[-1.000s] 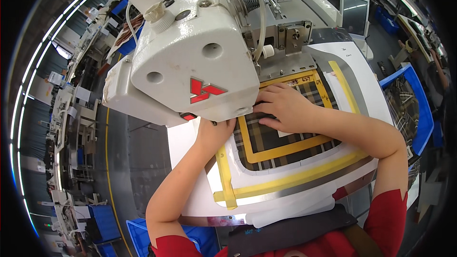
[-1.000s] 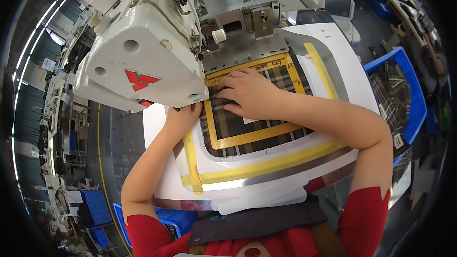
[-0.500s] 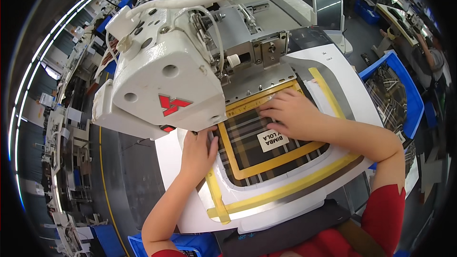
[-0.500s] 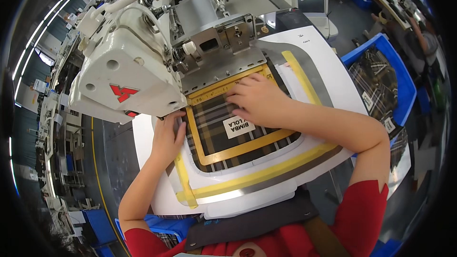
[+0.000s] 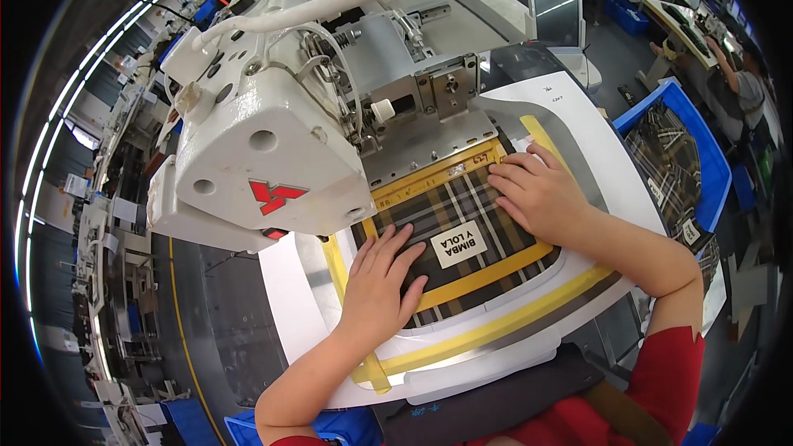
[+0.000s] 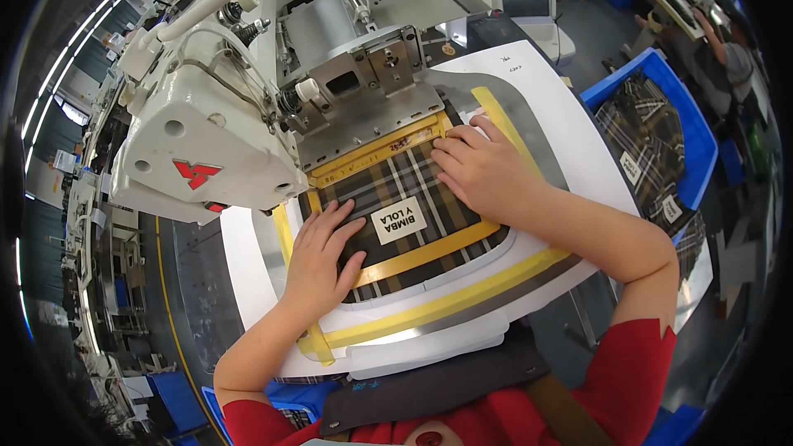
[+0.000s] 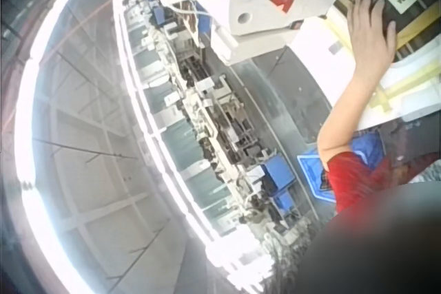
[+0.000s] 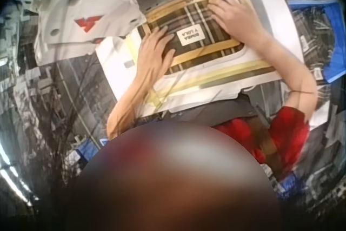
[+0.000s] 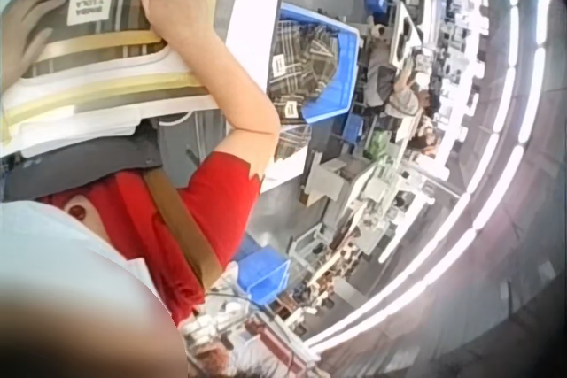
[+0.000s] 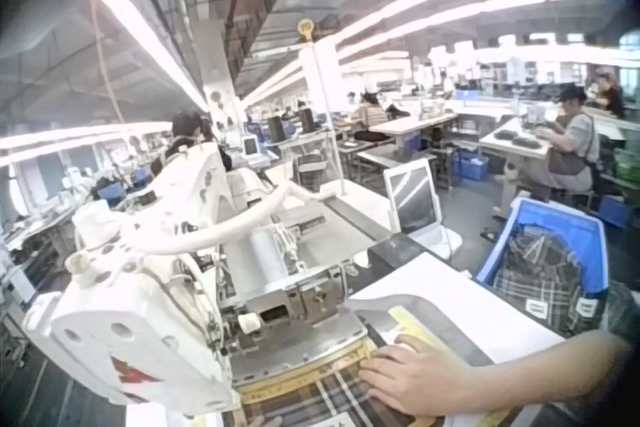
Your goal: Operating an automated pattern stitching machine to attach labels to fabric panels.
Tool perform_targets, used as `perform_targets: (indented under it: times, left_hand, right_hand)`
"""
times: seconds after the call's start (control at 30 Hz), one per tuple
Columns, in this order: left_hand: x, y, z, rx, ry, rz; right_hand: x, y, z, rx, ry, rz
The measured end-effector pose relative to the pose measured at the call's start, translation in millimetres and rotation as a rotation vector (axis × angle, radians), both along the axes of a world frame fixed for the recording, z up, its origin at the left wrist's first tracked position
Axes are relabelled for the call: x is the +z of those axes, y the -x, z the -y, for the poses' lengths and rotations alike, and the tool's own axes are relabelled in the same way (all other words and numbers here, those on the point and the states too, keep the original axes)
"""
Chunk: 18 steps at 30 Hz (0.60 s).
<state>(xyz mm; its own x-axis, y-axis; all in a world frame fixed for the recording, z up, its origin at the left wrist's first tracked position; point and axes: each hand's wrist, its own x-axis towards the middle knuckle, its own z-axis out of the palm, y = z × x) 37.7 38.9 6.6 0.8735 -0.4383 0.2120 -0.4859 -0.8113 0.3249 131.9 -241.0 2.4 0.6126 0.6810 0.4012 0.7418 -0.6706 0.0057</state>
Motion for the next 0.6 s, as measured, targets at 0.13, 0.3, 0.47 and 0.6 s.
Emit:
perform_targets:
  times: [0.13, 0.3, 0.47, 0.6]
  left_hand:
    - [-1, 1, -1, 0.009, 0.037, -0.010]
    - [-2, 2, -4, 0.017, 0.054, -0.001]
    - [-4, 2, -8, -0.001, 0.036, 0.020]
    - [-6, 1, -8, 0.000, 0.060, 0.022]
  right_hand:
    - [0, 0, -3, -0.004, 0.012, -0.015]
    - [-2, 0, -5, 0.013, 0.008, -0.005]
    - [-1, -1, -10, 0.061, -0.035, -0.011]
    - [-2, -2, -11, 0.063, -0.054, -0.009]
